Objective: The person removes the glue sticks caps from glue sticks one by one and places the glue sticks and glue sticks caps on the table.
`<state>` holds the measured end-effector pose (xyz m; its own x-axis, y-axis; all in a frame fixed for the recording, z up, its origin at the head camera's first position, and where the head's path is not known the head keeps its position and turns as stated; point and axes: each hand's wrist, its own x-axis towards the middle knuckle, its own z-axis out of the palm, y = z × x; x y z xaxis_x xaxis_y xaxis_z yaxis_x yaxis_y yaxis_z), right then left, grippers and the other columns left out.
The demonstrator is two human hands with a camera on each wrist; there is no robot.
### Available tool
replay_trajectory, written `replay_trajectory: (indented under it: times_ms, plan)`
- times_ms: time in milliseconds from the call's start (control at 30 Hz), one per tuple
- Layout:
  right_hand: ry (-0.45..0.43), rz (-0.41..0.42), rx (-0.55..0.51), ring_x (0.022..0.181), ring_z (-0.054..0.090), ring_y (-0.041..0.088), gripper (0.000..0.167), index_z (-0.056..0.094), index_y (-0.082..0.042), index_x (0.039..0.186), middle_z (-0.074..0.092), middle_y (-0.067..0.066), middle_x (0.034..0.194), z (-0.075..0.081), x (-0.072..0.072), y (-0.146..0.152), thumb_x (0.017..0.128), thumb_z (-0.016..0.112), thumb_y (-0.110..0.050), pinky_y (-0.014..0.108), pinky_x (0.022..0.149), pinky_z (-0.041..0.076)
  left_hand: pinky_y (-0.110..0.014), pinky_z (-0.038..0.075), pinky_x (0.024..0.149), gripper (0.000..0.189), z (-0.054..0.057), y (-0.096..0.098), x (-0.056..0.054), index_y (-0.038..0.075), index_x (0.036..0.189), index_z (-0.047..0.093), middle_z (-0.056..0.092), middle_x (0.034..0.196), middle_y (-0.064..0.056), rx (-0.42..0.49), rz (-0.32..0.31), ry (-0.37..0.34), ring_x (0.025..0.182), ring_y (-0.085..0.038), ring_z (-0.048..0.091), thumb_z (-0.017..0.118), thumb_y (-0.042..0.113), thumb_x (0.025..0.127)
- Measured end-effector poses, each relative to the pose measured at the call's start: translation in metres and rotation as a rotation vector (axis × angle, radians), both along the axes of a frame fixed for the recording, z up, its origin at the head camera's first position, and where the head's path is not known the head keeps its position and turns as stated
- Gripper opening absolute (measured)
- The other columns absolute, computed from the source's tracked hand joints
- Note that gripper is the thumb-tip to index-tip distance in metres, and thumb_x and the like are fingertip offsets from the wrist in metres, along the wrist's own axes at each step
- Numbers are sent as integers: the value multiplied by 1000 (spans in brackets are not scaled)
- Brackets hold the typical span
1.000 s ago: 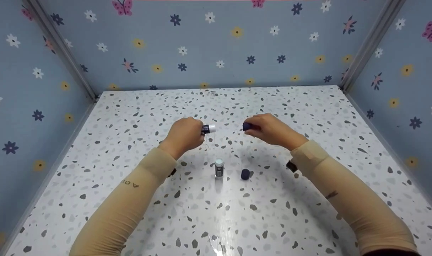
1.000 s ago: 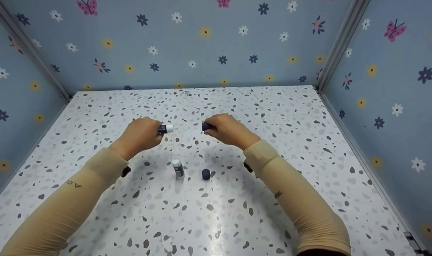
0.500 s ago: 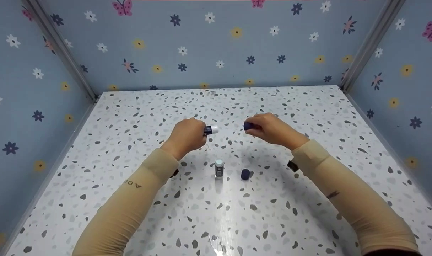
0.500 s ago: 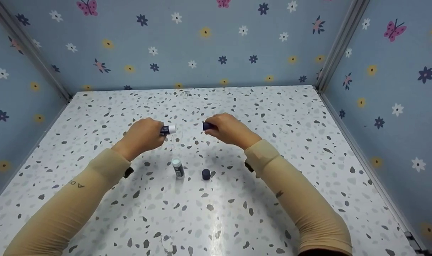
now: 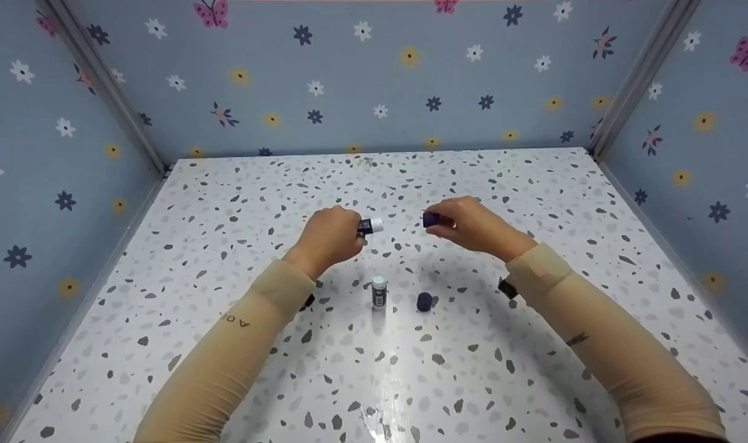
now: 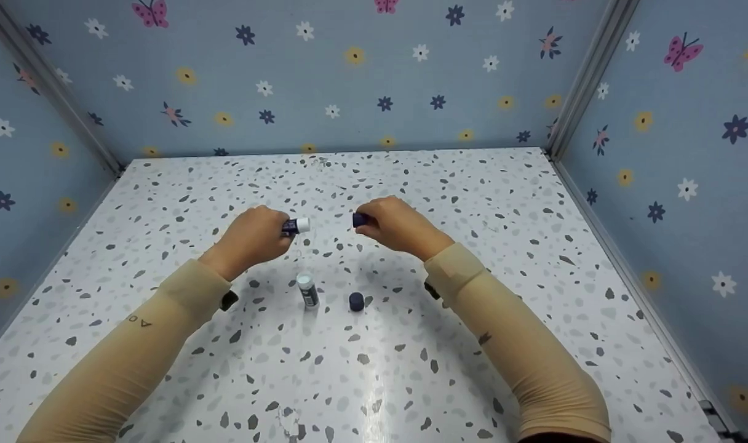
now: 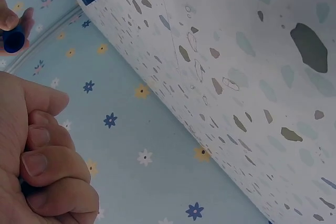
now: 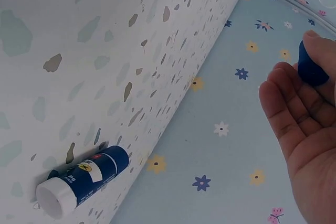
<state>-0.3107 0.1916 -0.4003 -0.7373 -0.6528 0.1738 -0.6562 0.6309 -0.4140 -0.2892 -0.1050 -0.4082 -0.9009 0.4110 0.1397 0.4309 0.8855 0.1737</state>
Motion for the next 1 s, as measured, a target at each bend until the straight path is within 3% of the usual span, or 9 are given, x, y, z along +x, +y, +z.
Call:
replay_trajectory:
  times_ms: [433,633,767,867,1000]
  plan:
    - [-90,-56,-10,98,77,30,37,68,3,136,78,19,114,0,3,0,104,75,-14,47,88,64,-45,60,76,18,-1,0,0,0,97,74,76,90,-15,153,19,-62,73,-27,66,70,17,99]
    - [-90,-51,-33,96,77,30,32,61,1,128,79,19,110,-6,4,2,103,76,-11,47,86,64,-36,45,65,26,-3,1,-1,9,80,63,60,72,-5,238,0,-73,63,-19,49,65,20,103]
    - [-92,-44,-40,95,77,30,28,62,0,123,79,19,109,-10,4,1,101,77,-9,47,85,64,-34,41,63,35,-3,2,-2,15,73,53,51,69,0,287,-10,-95,62,-17,45,64,22,105]
    - [-96,-42,-37,96,77,30,28,64,0,122,79,19,109,-12,3,1,101,78,-9,47,86,64,-33,41,62,38,-3,2,-1,15,72,53,54,70,-2,343,-7,-117,62,-16,45,65,25,106]
    - [-99,-42,-17,97,76,31,29,66,0,125,79,19,110,-13,3,0,101,78,-11,47,88,64,-30,42,61,36,-3,2,-1,14,74,58,70,77,-6,439,5,-145,61,-15,55,68,29,107]
